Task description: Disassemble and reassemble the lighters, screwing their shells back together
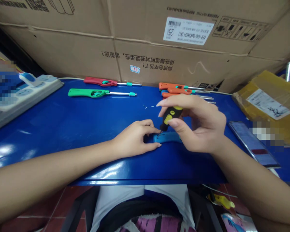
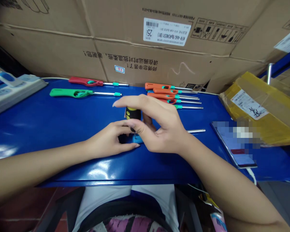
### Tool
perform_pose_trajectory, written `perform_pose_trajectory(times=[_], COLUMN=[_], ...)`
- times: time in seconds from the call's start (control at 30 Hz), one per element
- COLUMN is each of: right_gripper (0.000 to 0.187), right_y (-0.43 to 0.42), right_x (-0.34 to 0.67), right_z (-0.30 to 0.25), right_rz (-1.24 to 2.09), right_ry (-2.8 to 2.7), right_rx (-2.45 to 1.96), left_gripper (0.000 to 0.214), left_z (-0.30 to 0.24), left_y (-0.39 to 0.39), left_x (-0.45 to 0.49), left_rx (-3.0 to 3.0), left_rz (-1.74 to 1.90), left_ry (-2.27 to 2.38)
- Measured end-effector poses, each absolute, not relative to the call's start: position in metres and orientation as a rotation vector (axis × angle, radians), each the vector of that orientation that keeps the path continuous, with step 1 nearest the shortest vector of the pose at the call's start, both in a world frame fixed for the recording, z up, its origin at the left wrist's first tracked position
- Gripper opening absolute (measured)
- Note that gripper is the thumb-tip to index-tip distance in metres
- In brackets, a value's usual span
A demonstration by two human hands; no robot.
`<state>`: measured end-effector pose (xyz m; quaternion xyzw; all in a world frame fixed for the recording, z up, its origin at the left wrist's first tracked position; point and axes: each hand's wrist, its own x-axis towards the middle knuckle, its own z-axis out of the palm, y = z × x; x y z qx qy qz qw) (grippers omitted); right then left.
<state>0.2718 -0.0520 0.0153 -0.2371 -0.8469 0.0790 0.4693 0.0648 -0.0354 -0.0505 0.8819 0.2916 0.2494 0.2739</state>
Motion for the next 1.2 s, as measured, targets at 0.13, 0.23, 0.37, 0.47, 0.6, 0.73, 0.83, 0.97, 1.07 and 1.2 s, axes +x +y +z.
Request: perform_pose_trajectory(times=[0.13, 0.23, 0.37, 0.47, 0.6, 0.73, 0.83, 0.97, 1.07, 1.2], right_gripper=[0.022, 0.028, 0.037, 0.027, 0.021, 0.031, 0.031, 0.012, 0.012, 0.033], right_y=[-0.0490, -0.0507, -0.0541, -0.0523, -0.0490, -0.0515, -0.0528, -0.0492, -0.0471, -0.0497], right_x=[0.2691, 0.2688, 0.2705, 0.2705, 0.2704, 0.2711, 0.2704, 0.2694, 0.2709, 0.2733], right_z=[0.0153, 0.0191, 0.0223, 0.0211, 0.0210, 0.0235, 0.0233, 0.0218, 0.0221, 0.0234], right_rz=[0.020, -0.020, 0.144, 0.124, -0.050, 0.017, 0.099, -0.059, -0.146, 0.035], right_ry=[-2.055, -2.124, -2.191, -2.141, -2.100, -2.181, -2.172, -2.089, -2.086, -2.214], right_rx=[-0.538, -0.514, -0.544, -0.522, -0.528, -0.564, -0.564, -0.536, -0.523, -0.527], left_gripper=[0.028, 0.029, 0.029, 0.027, 0.025, 0.031, 0.033, 0.030, 0.031, 0.033], left_z=[-0.0495, -0.0495, -0.0509, -0.0506, -0.0488, -0.0490, -0.0498, -0.0492, -0.0482, -0.0481], left_y=[-0.0354, -0.0349, -0.0348, -0.0351, -0.0351, -0.0347, -0.0348, -0.0352, -0.0353, -0.0350], left_x=[0.0659, 0.0657, 0.0648, 0.0652, 0.0663, 0.0659, 0.0654, 0.0658, 0.0663, 0.0663], left_rx=[2.363, 2.365, 2.350, 2.341, 2.340, 2.329, 2.321, 2.322, 2.331, 2.334], left_rz=[0.678, 0.697, 0.696, 0.683, 0.665, 0.667, 0.687, 0.638, 0.635, 0.673], left_ry=[0.790, 0.781, 0.771, 0.786, 0.805, 0.790, 0.790, 0.817, 0.819, 0.802])
